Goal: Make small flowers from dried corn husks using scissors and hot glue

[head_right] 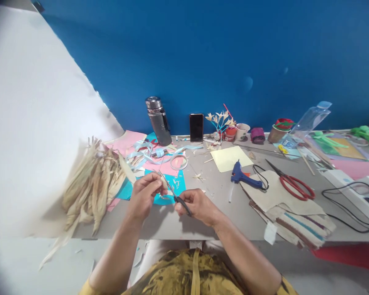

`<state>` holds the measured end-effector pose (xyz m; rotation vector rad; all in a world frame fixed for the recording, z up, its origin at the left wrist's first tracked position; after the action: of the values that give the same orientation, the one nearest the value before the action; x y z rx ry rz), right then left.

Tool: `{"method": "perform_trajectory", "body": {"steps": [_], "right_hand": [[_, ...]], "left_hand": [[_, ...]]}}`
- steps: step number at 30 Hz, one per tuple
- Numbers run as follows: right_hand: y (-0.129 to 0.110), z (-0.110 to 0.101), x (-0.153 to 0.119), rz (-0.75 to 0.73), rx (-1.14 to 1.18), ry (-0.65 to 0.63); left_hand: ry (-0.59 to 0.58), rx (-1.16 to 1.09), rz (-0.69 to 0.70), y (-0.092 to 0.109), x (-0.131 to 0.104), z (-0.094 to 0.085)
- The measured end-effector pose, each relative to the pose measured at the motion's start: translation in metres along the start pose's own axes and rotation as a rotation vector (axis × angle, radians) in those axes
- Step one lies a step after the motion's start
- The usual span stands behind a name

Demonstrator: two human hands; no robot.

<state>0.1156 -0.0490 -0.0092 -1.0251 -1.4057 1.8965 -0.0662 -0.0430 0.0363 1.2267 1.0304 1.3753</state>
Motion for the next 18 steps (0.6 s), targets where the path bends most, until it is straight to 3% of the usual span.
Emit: {"method": "perform_trajectory", "body": {"steps": [18], "right_hand": [[-0.001, 0.006, 0.003, 0.010, -0.065, -0.016]], "left_hand": [[0.038, 0.036, -0.026, 0.000, -0.002, -0.011]]}}
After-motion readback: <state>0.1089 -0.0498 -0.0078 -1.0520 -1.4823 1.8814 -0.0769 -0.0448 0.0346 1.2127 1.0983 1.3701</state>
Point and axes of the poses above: each hand's wrist, its own x-axis towards the middle knuckle, its own z-axis out of the palm, y = z × x, the point moved 2 cm from there along x, towards the middle knuckle, and after that the axes turned 4 degrees about z, right-handed, at the moved point
